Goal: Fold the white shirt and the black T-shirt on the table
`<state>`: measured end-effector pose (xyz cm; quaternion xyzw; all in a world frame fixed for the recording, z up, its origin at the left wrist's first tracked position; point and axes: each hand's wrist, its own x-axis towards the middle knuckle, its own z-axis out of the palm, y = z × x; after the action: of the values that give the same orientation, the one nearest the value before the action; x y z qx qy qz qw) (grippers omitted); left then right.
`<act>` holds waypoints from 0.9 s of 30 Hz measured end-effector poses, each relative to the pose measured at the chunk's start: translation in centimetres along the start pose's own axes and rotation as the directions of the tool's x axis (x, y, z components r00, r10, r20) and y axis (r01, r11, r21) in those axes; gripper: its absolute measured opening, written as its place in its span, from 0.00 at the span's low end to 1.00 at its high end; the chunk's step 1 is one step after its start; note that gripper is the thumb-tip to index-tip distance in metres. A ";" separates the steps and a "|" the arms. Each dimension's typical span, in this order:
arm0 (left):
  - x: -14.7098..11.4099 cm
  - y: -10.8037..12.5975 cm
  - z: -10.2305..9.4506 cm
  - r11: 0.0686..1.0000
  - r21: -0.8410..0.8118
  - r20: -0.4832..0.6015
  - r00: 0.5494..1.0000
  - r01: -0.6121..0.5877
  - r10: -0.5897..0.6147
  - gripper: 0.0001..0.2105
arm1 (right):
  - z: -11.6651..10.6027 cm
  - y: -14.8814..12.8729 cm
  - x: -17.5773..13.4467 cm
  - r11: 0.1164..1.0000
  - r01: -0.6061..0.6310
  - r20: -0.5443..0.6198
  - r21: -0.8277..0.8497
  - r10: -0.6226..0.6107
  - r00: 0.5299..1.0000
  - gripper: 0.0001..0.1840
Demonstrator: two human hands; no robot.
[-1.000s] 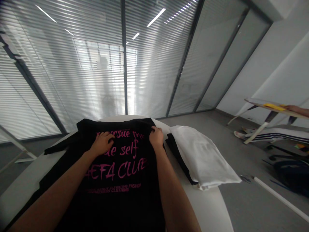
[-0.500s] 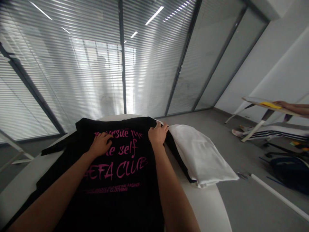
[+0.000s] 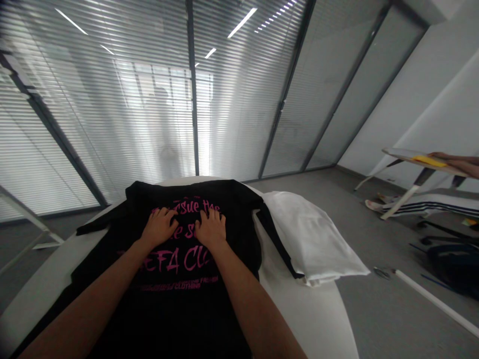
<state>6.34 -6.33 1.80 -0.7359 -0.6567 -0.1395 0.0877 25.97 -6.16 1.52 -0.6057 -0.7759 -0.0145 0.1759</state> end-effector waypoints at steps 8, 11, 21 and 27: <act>-4.4 1.9 -2.2 1.000 0.027 0.077 0.997 -0.014 0.012 0.17 | -1.5 -0.2 -3.5 0.998 0.059 0.031 -0.004 -0.059 0.998 0.26; -6.1 2.7 -3.4 0.998 -0.011 0.134 0.989 -0.054 0.055 0.17 | -2.8 -0.4 -5.4 0.995 0.100 0.038 -0.028 -0.099 0.994 0.25; -7.7 -0.1 -9.1 0.823 -0.551 0.653 0.686 0.137 0.322 0.21 | -6.4 -1.4 -11.5 0.980 0.162 0.106 -0.112 -0.151 0.983 0.23; -4.8 -2.2 -7.5 0.914 -0.351 0.638 0.766 0.203 0.075 0.17 | -8.4 -1.5 -9.1 0.990 0.135 0.295 -0.049 -0.114 0.948 0.22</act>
<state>3.04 -12.89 7.26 -0.7174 -0.6295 -0.0152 -0.2982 28.54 -17.02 7.04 -0.5567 -0.8290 0.0372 0.0373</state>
